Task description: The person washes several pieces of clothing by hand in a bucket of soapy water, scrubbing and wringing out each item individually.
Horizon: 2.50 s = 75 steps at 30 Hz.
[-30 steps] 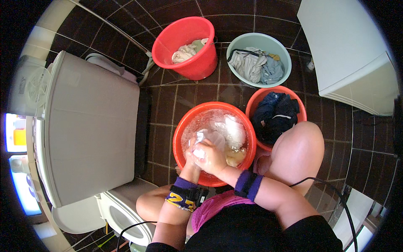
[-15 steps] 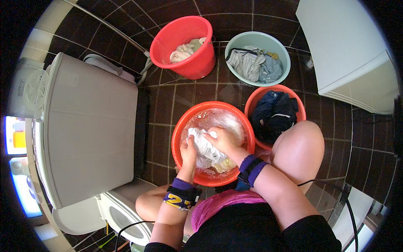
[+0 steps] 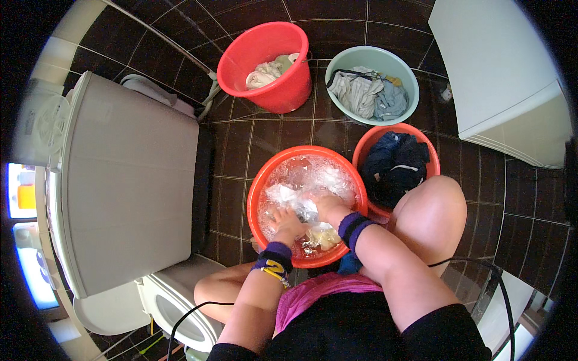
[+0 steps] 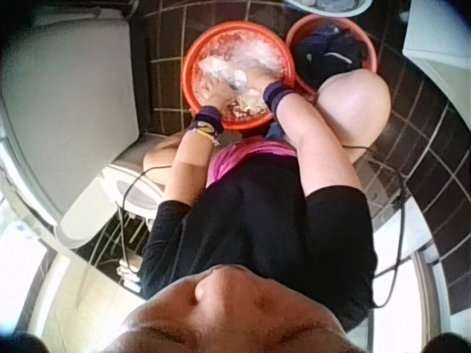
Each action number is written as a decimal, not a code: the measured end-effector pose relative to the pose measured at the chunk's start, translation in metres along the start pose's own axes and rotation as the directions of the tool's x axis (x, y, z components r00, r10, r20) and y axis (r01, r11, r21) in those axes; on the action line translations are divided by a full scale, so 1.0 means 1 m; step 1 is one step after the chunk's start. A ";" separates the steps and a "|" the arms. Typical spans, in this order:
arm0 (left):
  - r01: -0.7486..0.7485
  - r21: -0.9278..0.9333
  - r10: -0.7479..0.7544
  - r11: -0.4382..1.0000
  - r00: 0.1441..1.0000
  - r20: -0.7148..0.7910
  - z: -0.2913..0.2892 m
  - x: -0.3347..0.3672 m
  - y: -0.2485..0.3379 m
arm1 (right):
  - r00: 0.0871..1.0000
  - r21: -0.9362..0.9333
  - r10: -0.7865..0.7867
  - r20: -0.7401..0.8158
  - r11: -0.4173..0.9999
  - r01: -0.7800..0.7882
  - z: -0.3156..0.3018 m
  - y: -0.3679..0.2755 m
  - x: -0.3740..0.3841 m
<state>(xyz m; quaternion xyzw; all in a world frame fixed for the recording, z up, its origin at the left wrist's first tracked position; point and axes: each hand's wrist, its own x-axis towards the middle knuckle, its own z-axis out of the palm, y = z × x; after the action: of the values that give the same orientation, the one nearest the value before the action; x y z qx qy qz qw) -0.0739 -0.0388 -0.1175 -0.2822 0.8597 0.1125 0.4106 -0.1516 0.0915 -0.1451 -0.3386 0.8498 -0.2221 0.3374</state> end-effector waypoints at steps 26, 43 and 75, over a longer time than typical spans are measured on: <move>-0.504 -0.258 0.409 0.824 0.845 -0.344 0.005 -0.023 -0.056 | 1.000 0.230 0.020 0.018 0.973 -0.024 -0.069 -0.072 -0.023; -0.720 -0.617 0.307 0.317 0.693 -0.652 -0.074 -0.076 -0.033 | 0.971 0.865 -0.208 -0.122 0.458 0.206 -0.189 -0.073 -0.090; -0.161 -0.871 -0.047 -0.464 0.987 -0.157 -0.103 -0.045 0.007 | 0.969 0.962 -0.157 -0.191 0.167 0.217 -0.077 -0.092 -0.037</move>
<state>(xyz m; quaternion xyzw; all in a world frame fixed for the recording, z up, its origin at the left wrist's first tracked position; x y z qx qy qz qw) -0.1215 -0.0596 -0.0173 -0.4549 0.3864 0.7975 -0.0884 -0.1482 0.0686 -0.0216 -0.1435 0.4745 -0.7575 0.4249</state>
